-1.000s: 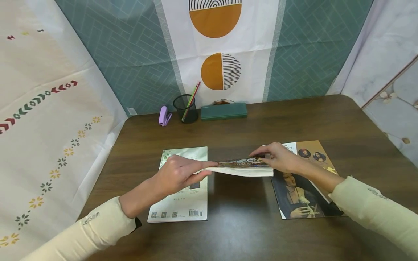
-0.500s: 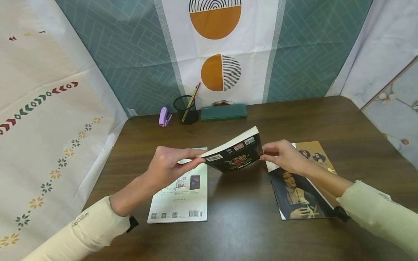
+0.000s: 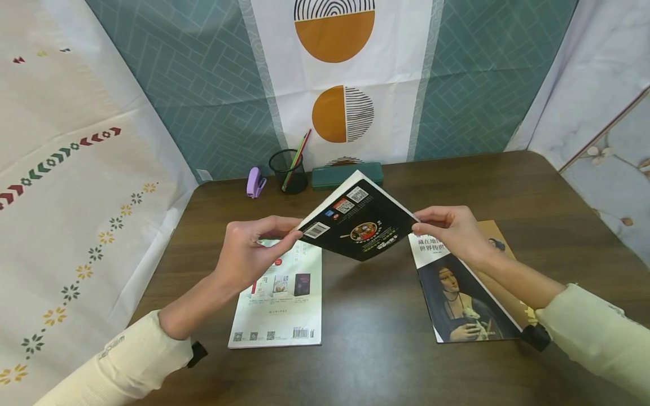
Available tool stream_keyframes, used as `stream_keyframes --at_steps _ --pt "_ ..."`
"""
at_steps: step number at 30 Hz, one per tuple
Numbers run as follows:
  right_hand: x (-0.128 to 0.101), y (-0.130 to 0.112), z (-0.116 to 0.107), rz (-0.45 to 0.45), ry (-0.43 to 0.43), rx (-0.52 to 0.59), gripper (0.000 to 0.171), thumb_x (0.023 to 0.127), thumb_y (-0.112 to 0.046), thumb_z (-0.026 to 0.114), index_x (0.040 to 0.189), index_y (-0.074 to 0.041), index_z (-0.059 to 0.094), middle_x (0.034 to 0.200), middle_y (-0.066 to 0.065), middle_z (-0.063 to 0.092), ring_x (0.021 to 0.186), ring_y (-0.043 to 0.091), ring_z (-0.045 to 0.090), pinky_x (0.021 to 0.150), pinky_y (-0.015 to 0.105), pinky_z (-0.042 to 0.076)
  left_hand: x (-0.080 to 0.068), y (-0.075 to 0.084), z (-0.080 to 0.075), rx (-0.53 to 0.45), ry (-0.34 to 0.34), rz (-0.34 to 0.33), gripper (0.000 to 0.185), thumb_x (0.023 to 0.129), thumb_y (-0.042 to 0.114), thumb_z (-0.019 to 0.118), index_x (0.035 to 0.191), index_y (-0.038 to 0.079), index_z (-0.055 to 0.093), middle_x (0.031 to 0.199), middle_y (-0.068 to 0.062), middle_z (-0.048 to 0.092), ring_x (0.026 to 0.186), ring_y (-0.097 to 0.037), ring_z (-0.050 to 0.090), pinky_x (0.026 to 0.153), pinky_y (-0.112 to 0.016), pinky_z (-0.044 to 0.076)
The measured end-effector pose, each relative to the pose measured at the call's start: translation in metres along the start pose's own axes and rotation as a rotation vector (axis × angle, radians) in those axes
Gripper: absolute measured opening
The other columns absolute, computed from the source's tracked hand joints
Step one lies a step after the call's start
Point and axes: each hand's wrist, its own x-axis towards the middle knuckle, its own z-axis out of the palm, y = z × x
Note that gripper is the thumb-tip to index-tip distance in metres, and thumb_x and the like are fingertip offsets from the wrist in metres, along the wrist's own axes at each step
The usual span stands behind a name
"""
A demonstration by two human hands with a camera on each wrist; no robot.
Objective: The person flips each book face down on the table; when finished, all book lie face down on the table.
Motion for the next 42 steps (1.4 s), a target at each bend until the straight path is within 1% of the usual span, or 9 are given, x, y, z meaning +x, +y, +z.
stream_keyframes --at_steps 5,9,13,20,22,25,31,36,42 --pt "0.002 -0.01 -0.001 0.005 0.064 0.072 0.035 0.097 -0.009 0.079 0.127 0.007 0.073 0.101 -0.004 0.081 0.088 0.008 0.077 0.081 0.021 0.059 -0.008 -0.001 0.0 0.003 0.01 -0.162 0.02 0.089 0.001 0.086 0.106 0.011 0.084 0.095 0.005 0.081 0.074 -0.009 0.075 0.068 -0.023 0.061" --pt "0.005 -0.018 -0.002 0.025 0.083 0.102 0.036 0.098 -0.013 0.079 0.129 0.005 0.072 0.102 -0.008 0.081 0.09 0.016 0.079 0.084 0.02 0.058 -0.015 0.0 0.001 -0.032 -0.021 -0.302 0.018 0.091 0.005 0.085 0.107 0.012 0.082 0.092 0.006 0.08 0.068 -0.014 0.072 0.063 -0.023 0.058" --pt "0.011 -0.026 -0.003 0.026 0.093 0.114 0.036 0.099 -0.018 0.078 0.13 0.001 0.073 0.105 -0.007 0.081 0.09 0.019 0.08 0.087 0.021 0.058 -0.023 0.0 0.005 -0.063 -0.053 -0.402 0.018 0.09 0.004 0.085 0.107 0.01 0.081 0.092 0.004 0.081 0.071 -0.016 0.074 0.067 -0.024 0.06" --pt "0.028 -0.039 -0.003 0.021 0.107 0.216 0.031 0.098 -0.009 0.079 0.126 0.004 0.075 0.105 -0.002 0.08 0.086 0.018 0.08 0.086 0.03 0.062 -0.038 -0.001 0.015 -0.133 -0.087 -0.55 0.016 0.089 0.006 0.086 0.104 0.007 0.081 0.095 -0.001 0.081 0.081 -0.022 0.08 0.079 -0.032 0.063" --pt "0.032 -0.042 -0.001 0.027 0.119 0.208 0.03 0.097 -0.01 0.079 0.124 0.003 0.076 0.105 -0.003 0.081 0.085 0.019 0.079 0.086 0.03 0.062 -0.041 0.0 0.019 -0.171 -0.105 -0.605 0.015 0.09 0.006 0.086 0.104 0.007 0.081 0.094 -0.002 0.082 0.082 -0.027 0.08 0.091 -0.035 0.061" --pt "0.038 -0.046 0.001 0.022 0.121 0.17 0.032 0.097 -0.013 0.081 0.124 0.004 0.076 0.104 -0.004 0.08 0.084 0.018 0.079 0.086 0.028 0.061 -0.046 0.002 0.026 -0.24 -0.136 -0.692 0.014 0.092 0.008 0.085 0.105 0.005 0.08 0.093 -0.003 0.081 0.084 -0.031 0.08 0.095 -0.04 0.06" --pt "0.046 -0.051 0.005 -0.019 0.099 0.048 0.033 0.097 -0.017 0.082 0.124 0.002 0.077 0.11 -0.001 0.08 0.086 0.012 0.076 0.083 0.022 0.059 -0.056 0.007 0.042 -0.402 -0.169 -0.835 0.019 0.094 0.012 0.083 0.106 -0.002 0.078 0.092 -0.012 0.081 0.086 -0.036 0.079 0.08 -0.035 0.064" --pt "0.056 -0.053 0.014 -0.017 0.13 -0.012 0.029 0.095 -0.018 0.084 0.118 -0.002 0.081 0.111 0.006 0.08 0.088 0.009 0.075 0.079 0.025 0.06 -0.063 0.013 0.058 -0.569 -0.173 -0.94 0.02 0.095 0.008 0.08 0.107 -0.007 0.074 0.095 -0.017 0.08 0.09 -0.035 0.079 0.082 -0.039 0.064" --pt "0.068 -0.05 0.028 0.027 0.153 -0.097 0.026 0.092 -0.02 0.086 0.113 -0.005 0.083 0.106 0.008 0.081 0.082 0.013 0.073 0.067 0.023 0.056 -0.068 0.022 0.075 -0.753 -0.167 -1.065 0.019 0.098 0.004 0.075 0.109 -0.011 0.069 0.1 -0.021 0.078 0.085 -0.022 0.079 0.084 -0.04 0.063"
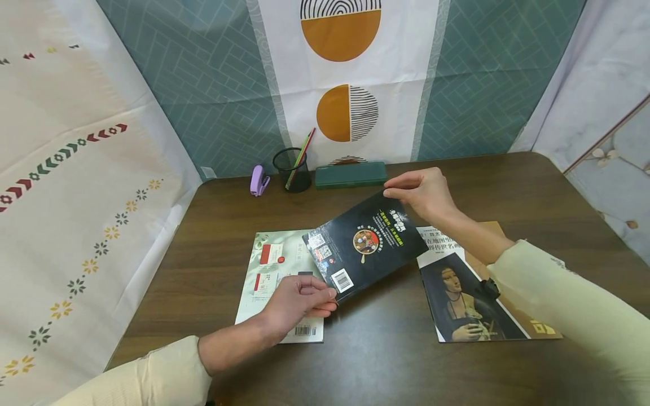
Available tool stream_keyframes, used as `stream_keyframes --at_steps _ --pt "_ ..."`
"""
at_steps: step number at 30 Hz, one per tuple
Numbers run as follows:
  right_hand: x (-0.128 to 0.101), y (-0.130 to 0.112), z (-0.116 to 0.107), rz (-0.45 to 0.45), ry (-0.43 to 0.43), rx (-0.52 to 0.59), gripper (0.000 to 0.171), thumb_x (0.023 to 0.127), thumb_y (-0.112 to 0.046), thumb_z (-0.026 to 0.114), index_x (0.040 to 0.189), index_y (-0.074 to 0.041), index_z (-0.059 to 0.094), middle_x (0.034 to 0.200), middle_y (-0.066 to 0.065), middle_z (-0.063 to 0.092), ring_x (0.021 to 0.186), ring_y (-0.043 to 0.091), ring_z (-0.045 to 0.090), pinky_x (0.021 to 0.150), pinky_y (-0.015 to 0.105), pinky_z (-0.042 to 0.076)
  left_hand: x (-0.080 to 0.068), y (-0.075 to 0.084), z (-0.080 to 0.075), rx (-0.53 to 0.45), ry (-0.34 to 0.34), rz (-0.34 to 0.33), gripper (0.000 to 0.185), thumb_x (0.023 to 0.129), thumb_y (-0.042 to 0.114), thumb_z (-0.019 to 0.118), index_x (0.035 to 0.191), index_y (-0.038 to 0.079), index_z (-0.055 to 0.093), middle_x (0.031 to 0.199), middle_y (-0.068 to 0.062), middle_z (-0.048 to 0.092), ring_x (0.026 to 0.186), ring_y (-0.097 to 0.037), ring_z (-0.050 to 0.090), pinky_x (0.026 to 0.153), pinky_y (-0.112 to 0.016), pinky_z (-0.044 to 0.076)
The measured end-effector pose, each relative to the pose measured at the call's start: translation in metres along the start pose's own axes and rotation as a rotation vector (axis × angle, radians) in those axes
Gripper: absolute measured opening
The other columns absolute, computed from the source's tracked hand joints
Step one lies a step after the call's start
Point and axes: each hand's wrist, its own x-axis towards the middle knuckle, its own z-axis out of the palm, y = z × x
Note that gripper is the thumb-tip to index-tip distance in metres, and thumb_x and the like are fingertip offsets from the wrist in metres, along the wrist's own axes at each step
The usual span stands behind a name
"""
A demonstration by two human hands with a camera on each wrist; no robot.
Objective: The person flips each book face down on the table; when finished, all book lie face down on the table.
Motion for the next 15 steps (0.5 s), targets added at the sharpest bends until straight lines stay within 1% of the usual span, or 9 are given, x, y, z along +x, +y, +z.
stream_keyframes --at_steps 2,5,9,12,15 --pt "0.002 0.002 0.006 0.009 -0.003 -0.029 0.024 0.092 -0.019 0.086 0.112 -0.005 0.083 0.106 0.01 0.081 0.083 0.017 0.072 0.065 0.023 0.055 -0.001 -0.003 0.005 -0.027 -0.003 -0.027 0.018 0.098 0.004 0.074 0.109 -0.01 0.069 0.1 -0.022 0.078 0.084 -0.02 0.078 0.083 -0.039 0.063" --pt "0.006 0.006 0.016 0.014 -0.012 -0.072 0.024 0.093 -0.018 0.086 0.112 -0.005 0.083 0.107 0.012 0.081 0.092 0.024 0.072 0.07 0.026 0.054 -0.002 -0.006 0.01 -0.046 0.005 -0.053 0.019 0.099 0.005 0.074 0.109 -0.01 0.07 0.101 -0.023 0.078 0.084 -0.019 0.078 0.082 -0.037 0.063" --pt "0.01 0.013 0.025 0.017 -0.023 -0.103 0.022 0.093 -0.016 0.086 0.111 -0.005 0.083 0.109 0.014 0.08 0.111 0.029 0.069 0.085 0.039 0.056 -0.003 -0.009 0.014 -0.05 0.013 -0.069 0.021 0.099 0.007 0.074 0.111 -0.011 0.071 0.102 -0.024 0.078 0.085 -0.021 0.079 0.081 -0.036 0.064" --pt "0.012 0.018 0.03 0.029 -0.035 -0.11 0.021 0.093 -0.015 0.085 0.111 -0.005 0.083 0.109 0.014 0.08 0.115 0.032 0.068 0.091 0.046 0.055 -0.003 -0.009 0.017 -0.055 0.017 -0.087 0.022 0.099 0.008 0.074 0.111 -0.011 0.071 0.102 -0.025 0.078 0.085 -0.021 0.079 0.08 -0.035 0.064" --pt "0.012 0.022 0.033 0.044 -0.047 -0.115 0.021 0.093 -0.014 0.085 0.111 -0.004 0.083 0.11 0.015 0.08 0.112 0.032 0.07 0.09 0.047 0.057 -0.003 -0.01 0.02 -0.056 0.021 -0.099 0.023 0.099 0.008 0.074 0.111 -0.011 0.071 0.102 -0.025 0.078 0.084 -0.021 0.079 0.079 -0.035 0.064"
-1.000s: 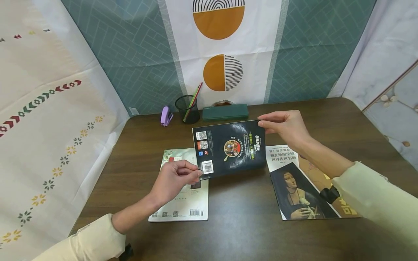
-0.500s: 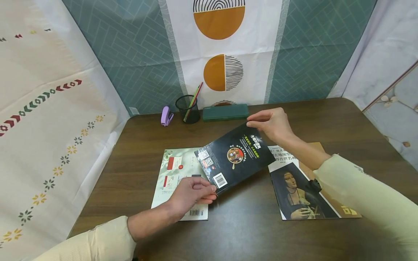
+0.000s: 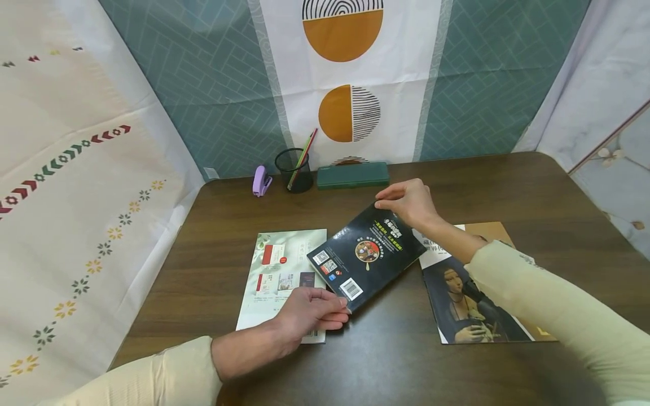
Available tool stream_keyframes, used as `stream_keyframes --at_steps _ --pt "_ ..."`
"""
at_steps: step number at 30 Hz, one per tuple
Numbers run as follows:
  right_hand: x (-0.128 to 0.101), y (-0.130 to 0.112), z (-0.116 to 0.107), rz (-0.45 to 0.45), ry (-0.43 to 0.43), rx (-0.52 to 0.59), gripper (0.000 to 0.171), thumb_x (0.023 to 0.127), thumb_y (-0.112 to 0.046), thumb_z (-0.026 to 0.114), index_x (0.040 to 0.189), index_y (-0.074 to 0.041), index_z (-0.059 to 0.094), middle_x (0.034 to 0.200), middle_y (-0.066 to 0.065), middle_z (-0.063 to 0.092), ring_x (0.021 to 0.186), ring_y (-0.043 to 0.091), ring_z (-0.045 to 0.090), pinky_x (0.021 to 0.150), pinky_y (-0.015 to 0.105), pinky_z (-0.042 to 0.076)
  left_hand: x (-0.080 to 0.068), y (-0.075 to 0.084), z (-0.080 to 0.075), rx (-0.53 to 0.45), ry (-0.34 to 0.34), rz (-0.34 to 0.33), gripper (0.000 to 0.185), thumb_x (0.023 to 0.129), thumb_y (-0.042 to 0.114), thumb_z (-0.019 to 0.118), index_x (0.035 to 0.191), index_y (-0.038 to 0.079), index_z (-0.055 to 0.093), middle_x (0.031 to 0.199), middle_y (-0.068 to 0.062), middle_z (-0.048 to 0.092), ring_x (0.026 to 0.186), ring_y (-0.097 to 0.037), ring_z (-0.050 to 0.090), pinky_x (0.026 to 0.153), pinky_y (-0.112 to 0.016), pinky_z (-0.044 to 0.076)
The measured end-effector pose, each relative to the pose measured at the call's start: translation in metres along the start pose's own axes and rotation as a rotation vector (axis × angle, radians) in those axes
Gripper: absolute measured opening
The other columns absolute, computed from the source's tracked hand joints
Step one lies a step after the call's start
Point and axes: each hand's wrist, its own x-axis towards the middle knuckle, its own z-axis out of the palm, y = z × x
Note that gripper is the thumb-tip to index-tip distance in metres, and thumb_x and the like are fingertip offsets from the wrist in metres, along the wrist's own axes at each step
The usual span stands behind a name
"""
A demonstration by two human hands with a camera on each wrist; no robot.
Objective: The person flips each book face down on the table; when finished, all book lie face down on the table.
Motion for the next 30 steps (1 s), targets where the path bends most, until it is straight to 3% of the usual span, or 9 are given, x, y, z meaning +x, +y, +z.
stream_keyframes --at_steps 12,18,24,30 --pt "0.008 0.011 0.015 0.003 -0.023 -0.03 0.021 0.093 -0.014 0.085 0.11 -0.002 0.083 0.106 0.017 0.08 0.117 0.036 0.067 0.098 0.053 0.053 0.001 -0.004 0.008 -0.005 -0.028 -0.039 0.022 0.101 0.006 0.071 0.113 -0.012 0.074 0.103 -0.022 0.079 0.083 -0.018 0.078 0.08 -0.036 0.064" --pt "0.011 0.015 0.02 0.002 -0.044 -0.053 0.024 0.095 -0.012 0.082 0.117 0.0 0.08 0.109 0.019 0.079 0.119 0.038 0.067 0.1 0.053 0.053 0.002 -0.006 0.009 -0.005 -0.029 -0.051 0.021 0.101 0.006 0.07 0.112 -0.012 0.074 0.102 -0.022 0.079 0.082 -0.017 0.078 0.079 -0.035 0.064" --pt "0.01 0.019 0.021 0.013 -0.1 -0.053 0.029 0.097 -0.01 0.08 0.123 0.002 0.077 0.114 0.02 0.078 0.123 0.04 0.065 0.102 0.053 0.052 0.002 -0.005 0.006 0.001 -0.067 -0.073 0.024 0.103 0.005 0.067 0.118 -0.013 0.071 0.105 -0.023 0.078 0.083 -0.016 0.078 0.08 -0.035 0.064" --pt "0.005 0.029 0.02 0.009 -0.207 -0.034 0.04 0.099 -0.009 0.077 0.136 0.004 0.069 0.127 0.021 0.073 0.127 0.04 0.065 0.108 0.053 0.05 -0.001 -0.003 -0.001 0.058 -0.131 -0.104 0.026 0.103 0.007 0.067 0.12 -0.012 0.072 0.109 -0.022 0.078 0.088 -0.019 0.078 0.084 -0.036 0.063"
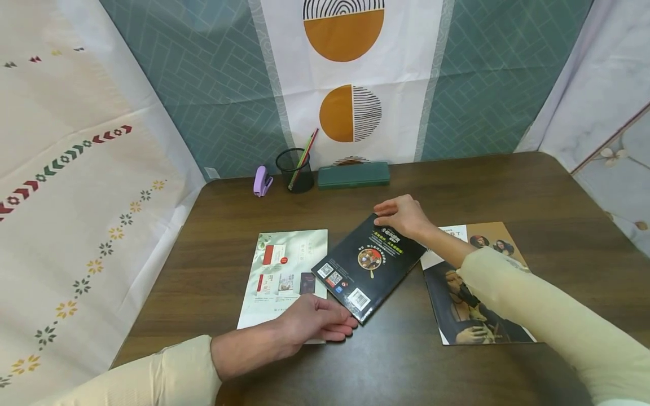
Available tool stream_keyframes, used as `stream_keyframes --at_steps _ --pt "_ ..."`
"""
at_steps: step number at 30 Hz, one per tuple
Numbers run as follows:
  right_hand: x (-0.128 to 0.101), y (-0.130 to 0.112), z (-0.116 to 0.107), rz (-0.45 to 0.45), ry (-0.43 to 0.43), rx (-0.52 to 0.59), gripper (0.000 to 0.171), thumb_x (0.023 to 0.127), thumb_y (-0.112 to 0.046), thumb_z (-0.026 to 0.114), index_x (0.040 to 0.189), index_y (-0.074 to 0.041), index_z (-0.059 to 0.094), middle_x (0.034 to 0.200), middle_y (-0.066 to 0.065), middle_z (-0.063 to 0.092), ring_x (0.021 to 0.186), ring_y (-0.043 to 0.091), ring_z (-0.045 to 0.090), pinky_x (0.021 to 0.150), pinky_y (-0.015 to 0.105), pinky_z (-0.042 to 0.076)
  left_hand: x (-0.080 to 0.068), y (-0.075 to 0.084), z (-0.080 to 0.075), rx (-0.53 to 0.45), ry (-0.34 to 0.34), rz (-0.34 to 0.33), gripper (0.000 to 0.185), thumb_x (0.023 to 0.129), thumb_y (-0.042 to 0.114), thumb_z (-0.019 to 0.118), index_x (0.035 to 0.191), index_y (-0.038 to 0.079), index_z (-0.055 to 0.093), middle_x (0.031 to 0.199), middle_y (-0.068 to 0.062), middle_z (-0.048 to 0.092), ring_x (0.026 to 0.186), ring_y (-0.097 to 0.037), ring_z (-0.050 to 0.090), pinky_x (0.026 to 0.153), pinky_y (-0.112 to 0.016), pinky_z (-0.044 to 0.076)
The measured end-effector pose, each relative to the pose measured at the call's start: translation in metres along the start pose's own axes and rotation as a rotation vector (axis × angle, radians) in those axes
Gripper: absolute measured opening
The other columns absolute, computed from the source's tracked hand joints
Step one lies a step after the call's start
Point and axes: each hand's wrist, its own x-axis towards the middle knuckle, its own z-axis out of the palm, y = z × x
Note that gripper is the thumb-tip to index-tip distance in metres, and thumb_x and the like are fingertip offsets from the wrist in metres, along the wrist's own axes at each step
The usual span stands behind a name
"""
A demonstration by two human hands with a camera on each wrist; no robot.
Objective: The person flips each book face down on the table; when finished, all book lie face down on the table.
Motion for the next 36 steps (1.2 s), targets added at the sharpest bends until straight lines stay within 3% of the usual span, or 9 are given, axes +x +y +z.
stream_keyframes --at_steps 7,11,14,19,24,31,36 --pt "-0.013 0.004 -0.008 -0.054 -0.138 -0.01 0.065 0.1 -0.014 0.077 0.156 0.002 0.049 0.154 0.02 0.056 0.144 0.042 0.05 0.114 0.057 0.044 -0.005 0.011 -0.016 0.094 -0.129 -0.04 0.025 0.103 0.006 0.067 0.121 -0.011 0.073 0.112 -0.021 0.078 0.094 -0.021 0.078 0.088 -0.038 0.062" --pt "-0.028 0.004 -0.018 -0.107 -0.209 -0.058 0.087 0.095 -0.017 0.083 0.164 0.002 0.033 0.166 0.023 0.037 0.149 0.05 0.039 0.116 0.061 0.04 -0.002 0.023 -0.036 0.19 -0.212 -0.064 0.024 0.102 0.008 0.07 0.119 -0.008 0.075 0.109 -0.02 0.078 0.093 -0.023 0.078 0.088 -0.04 0.062" --pt "-0.04 0.005 -0.025 -0.121 -0.267 -0.096 0.104 0.09 -0.019 0.088 0.167 0.002 0.021 0.171 0.025 0.025 0.154 0.051 0.028 0.119 0.063 0.033 0.002 0.036 -0.055 0.313 -0.224 -0.046 0.024 0.101 0.01 0.072 0.119 -0.005 0.076 0.11 -0.017 0.079 0.094 -0.024 0.077 0.088 -0.04 0.063" --pt "-0.059 0.01 -0.031 -0.116 -0.338 -0.152 0.124 0.083 -0.024 0.095 0.168 0.004 0.009 0.172 0.03 0.018 0.157 0.05 0.02 0.121 0.064 0.028 0.011 0.059 -0.088 0.587 -0.138 0.027 0.021 0.099 0.012 0.076 0.115 0.0 0.078 0.102 -0.011 0.078 0.09 -0.023 0.072 0.086 -0.036 0.061" --pt "-0.073 0.017 -0.033 -0.116 -0.333 -0.148 0.124 0.081 -0.02 0.095 0.167 0.006 0.01 0.17 0.032 0.019 0.152 0.055 0.025 0.116 0.064 0.037 0.023 0.071 -0.11 0.788 -0.026 0.124 0.025 0.095 0.015 0.083 0.115 0.004 0.076 0.095 -0.006 0.074 0.086 -0.022 0.065 0.08 -0.035 0.056" --pt "-0.091 0.015 -0.029 -0.095 -0.18 -0.208 0.107 0.081 -0.016 0.095 0.163 0.006 0.031 0.157 0.034 0.045 0.14 0.054 0.048 0.095 0.053 0.058 0.043 0.067 -0.114 0.847 -0.084 0.365 0.064 0.091 0.017 0.087 0.145 -0.002 0.059 0.136 -0.014 0.068 0.116 -0.028 0.065 0.101 -0.04 0.055" --pt "-0.098 0.018 -0.026 -0.128 -0.095 -0.303 0.093 0.082 -0.012 0.093 0.157 0.009 0.042 0.148 0.033 0.055 0.13 0.051 0.06 0.092 0.053 0.059 0.054 0.059 -0.106 0.863 -0.087 0.464 0.078 0.089 0.014 0.089 0.154 -0.002 0.051 0.148 -0.015 0.062 0.128 -0.03 0.063 0.107 -0.046 0.052"
